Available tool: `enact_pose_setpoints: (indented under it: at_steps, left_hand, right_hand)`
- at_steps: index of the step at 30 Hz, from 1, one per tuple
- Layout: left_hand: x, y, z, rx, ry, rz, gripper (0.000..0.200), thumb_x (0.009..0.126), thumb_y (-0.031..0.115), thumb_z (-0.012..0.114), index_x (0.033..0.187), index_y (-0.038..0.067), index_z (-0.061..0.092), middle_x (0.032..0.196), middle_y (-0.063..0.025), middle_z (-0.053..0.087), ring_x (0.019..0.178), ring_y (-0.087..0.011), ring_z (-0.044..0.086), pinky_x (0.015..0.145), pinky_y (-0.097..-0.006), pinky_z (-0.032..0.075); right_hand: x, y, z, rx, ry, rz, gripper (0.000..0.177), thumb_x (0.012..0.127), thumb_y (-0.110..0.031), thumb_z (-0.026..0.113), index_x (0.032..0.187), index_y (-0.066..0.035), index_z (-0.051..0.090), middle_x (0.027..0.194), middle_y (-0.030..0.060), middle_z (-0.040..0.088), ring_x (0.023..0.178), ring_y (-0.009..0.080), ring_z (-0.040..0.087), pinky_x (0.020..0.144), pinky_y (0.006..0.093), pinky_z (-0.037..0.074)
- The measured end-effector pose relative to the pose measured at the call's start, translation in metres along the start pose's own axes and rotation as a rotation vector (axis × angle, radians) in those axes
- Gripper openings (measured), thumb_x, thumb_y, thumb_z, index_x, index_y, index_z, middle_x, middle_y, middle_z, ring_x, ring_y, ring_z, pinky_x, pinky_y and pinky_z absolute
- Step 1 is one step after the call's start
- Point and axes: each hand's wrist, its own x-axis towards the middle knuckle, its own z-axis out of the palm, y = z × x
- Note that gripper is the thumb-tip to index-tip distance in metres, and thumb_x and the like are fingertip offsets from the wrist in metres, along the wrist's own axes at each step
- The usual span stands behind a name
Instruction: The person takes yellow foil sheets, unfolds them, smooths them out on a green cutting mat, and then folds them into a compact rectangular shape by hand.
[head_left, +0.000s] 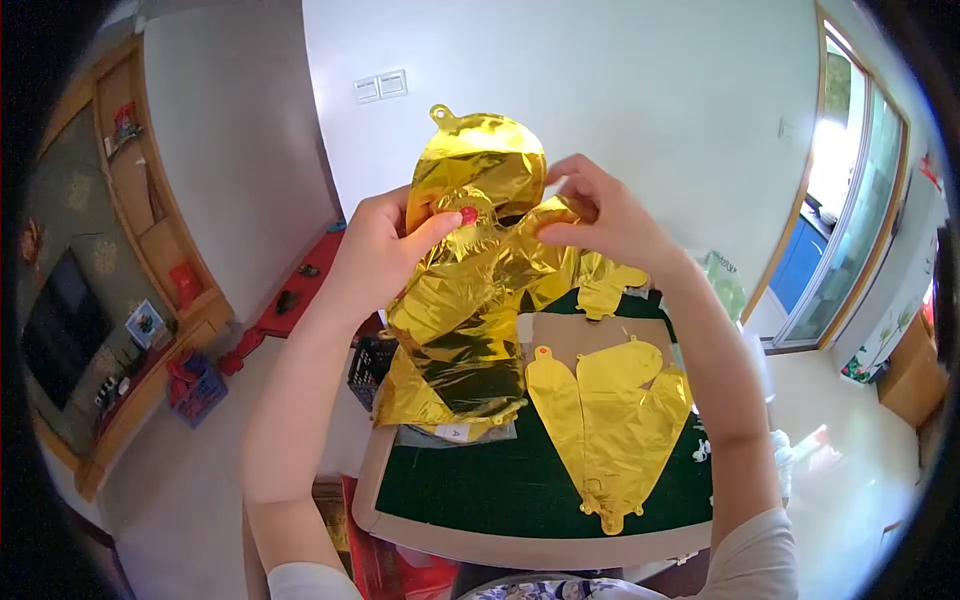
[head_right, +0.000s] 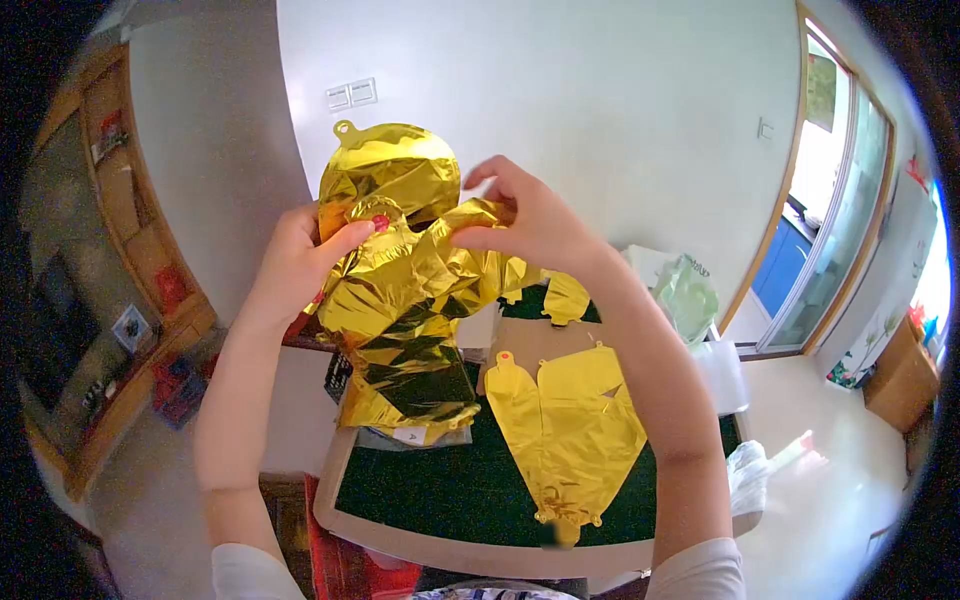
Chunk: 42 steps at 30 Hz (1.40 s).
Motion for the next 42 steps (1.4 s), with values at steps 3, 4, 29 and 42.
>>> enact_pose_setpoints:
  at_steps: [3, 4, 29, 42]
  left_hand:
    - [-0.014, 0.021, -0.002, 0.004, 0.067, -0.022, 0.028, 0.088, 0.016, 0.066, 0.105, -0.005, 0.064, 0.087, -0.0072, 0.068, 0.077, -0.0102, 0.061, 0.071, -0.0272, 0.049]
    - [-0.015, 0.025, -0.004, 0.017, 0.055, -0.025, 0.027, 0.087, 0.015, 0.067, 0.105, -0.006, 0.063, 0.090, -0.0078, 0.068, 0.079, -0.0113, 0.062, 0.072, -0.0269, 0.050]
    - [0.167, -0.226, -0.001, -0.096, 0.857, -0.347, 0.035, 0.079, 0.028, 0.069, 0.092, -0.004, 0.067, 0.084, -0.0165, 0.068, 0.077, -0.0246, 0.067, 0.062, -0.0367, 0.052]
    - [0.187, -0.381, 0.168, 0.504, 0.569, -0.666, 0.029, 0.083, 0.026, 0.061, 0.095, 0.001, 0.067, 0.097, -0.0208, 0.067, 0.092, -0.0347, 0.066, 0.075, -0.0433, 0.053]
  right_hand:
    - [-0.021, -0.017, -0.012, -0.145, 0.006, 0.026, 0.024, 0.082, -0.010, 0.072, 0.098, -0.001, 0.056, 0.081, -0.0004, 0.058, 0.072, 0.0043, 0.049, 0.063, 0.0219, 0.041]
    - [-0.028, -0.022, -0.017, -0.113, -0.016, 0.118, 0.020, 0.082, -0.010, 0.072, 0.093, 0.000, 0.058, 0.077, -0.0012, 0.057, 0.070, 0.0039, 0.048, 0.062, 0.0216, 0.041]
    - [-0.234, -0.026, -0.136, -0.148, 0.724, 0.309, 0.003, 0.079, 0.001, 0.061, 0.080, -0.002, 0.061, 0.074, -0.0007, 0.055, 0.068, 0.0084, 0.052, 0.062, 0.0214, 0.041]
    - [-0.335, -0.022, -0.128, -0.004, 0.972, 0.336, 0.012, 0.080, 0.002, 0.060, 0.089, -0.004, 0.055, 0.082, 0.0037, 0.056, 0.073, 0.0103, 0.053, 0.065, 0.0237, 0.045]
